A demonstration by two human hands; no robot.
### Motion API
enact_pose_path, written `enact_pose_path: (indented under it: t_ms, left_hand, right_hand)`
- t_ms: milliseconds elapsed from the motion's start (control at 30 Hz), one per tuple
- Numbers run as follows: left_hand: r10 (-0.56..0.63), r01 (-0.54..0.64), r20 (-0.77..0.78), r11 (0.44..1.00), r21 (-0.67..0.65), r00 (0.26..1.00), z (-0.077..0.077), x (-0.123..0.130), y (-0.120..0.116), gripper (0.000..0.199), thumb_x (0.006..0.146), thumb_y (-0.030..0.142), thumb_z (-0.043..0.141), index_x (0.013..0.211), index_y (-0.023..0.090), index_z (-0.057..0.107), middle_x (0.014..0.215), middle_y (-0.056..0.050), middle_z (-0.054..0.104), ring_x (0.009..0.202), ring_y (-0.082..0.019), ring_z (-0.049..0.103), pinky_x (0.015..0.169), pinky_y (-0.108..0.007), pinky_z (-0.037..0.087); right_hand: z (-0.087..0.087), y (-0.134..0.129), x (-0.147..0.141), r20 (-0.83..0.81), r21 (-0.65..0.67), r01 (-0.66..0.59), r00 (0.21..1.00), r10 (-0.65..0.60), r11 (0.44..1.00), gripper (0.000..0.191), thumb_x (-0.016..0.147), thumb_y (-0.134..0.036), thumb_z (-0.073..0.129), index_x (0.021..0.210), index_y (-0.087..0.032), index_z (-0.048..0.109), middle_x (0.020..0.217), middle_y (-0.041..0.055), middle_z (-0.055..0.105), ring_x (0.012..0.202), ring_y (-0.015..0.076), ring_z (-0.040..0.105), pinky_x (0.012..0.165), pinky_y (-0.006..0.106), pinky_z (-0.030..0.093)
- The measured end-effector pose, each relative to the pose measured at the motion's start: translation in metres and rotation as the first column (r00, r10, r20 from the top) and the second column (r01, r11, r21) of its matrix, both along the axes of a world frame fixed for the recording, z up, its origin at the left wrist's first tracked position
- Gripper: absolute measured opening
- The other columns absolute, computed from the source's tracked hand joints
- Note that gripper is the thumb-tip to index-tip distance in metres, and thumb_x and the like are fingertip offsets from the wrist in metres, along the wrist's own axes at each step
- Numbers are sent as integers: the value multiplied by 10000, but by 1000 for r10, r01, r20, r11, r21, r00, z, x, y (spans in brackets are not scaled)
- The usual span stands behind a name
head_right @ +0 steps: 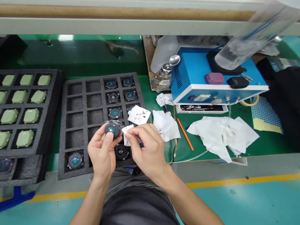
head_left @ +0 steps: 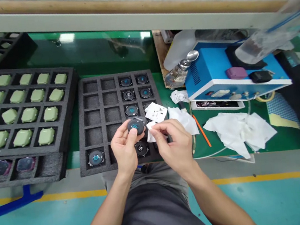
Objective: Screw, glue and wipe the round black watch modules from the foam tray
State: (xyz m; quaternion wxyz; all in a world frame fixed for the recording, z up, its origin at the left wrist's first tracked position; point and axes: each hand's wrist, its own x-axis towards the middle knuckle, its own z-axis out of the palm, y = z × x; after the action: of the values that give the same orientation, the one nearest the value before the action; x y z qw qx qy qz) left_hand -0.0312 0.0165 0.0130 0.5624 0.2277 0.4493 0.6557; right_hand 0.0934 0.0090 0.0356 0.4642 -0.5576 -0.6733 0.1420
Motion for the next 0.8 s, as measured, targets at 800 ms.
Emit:
enact_pose_path:
  t_ms: [800]
  left_hand:
    - [-60,29,-985,998,-56,159,41,-117,-12,349,918,190,534,1262,183,589,1211,-115,712,1157,-286,666,1024,-455,499]
  right_hand:
    - [-17,-43,51,48,-137,-52,997,59,989,137,924,-290,631,828,-208,684,767,14,677,690,155,588,676,295,476]
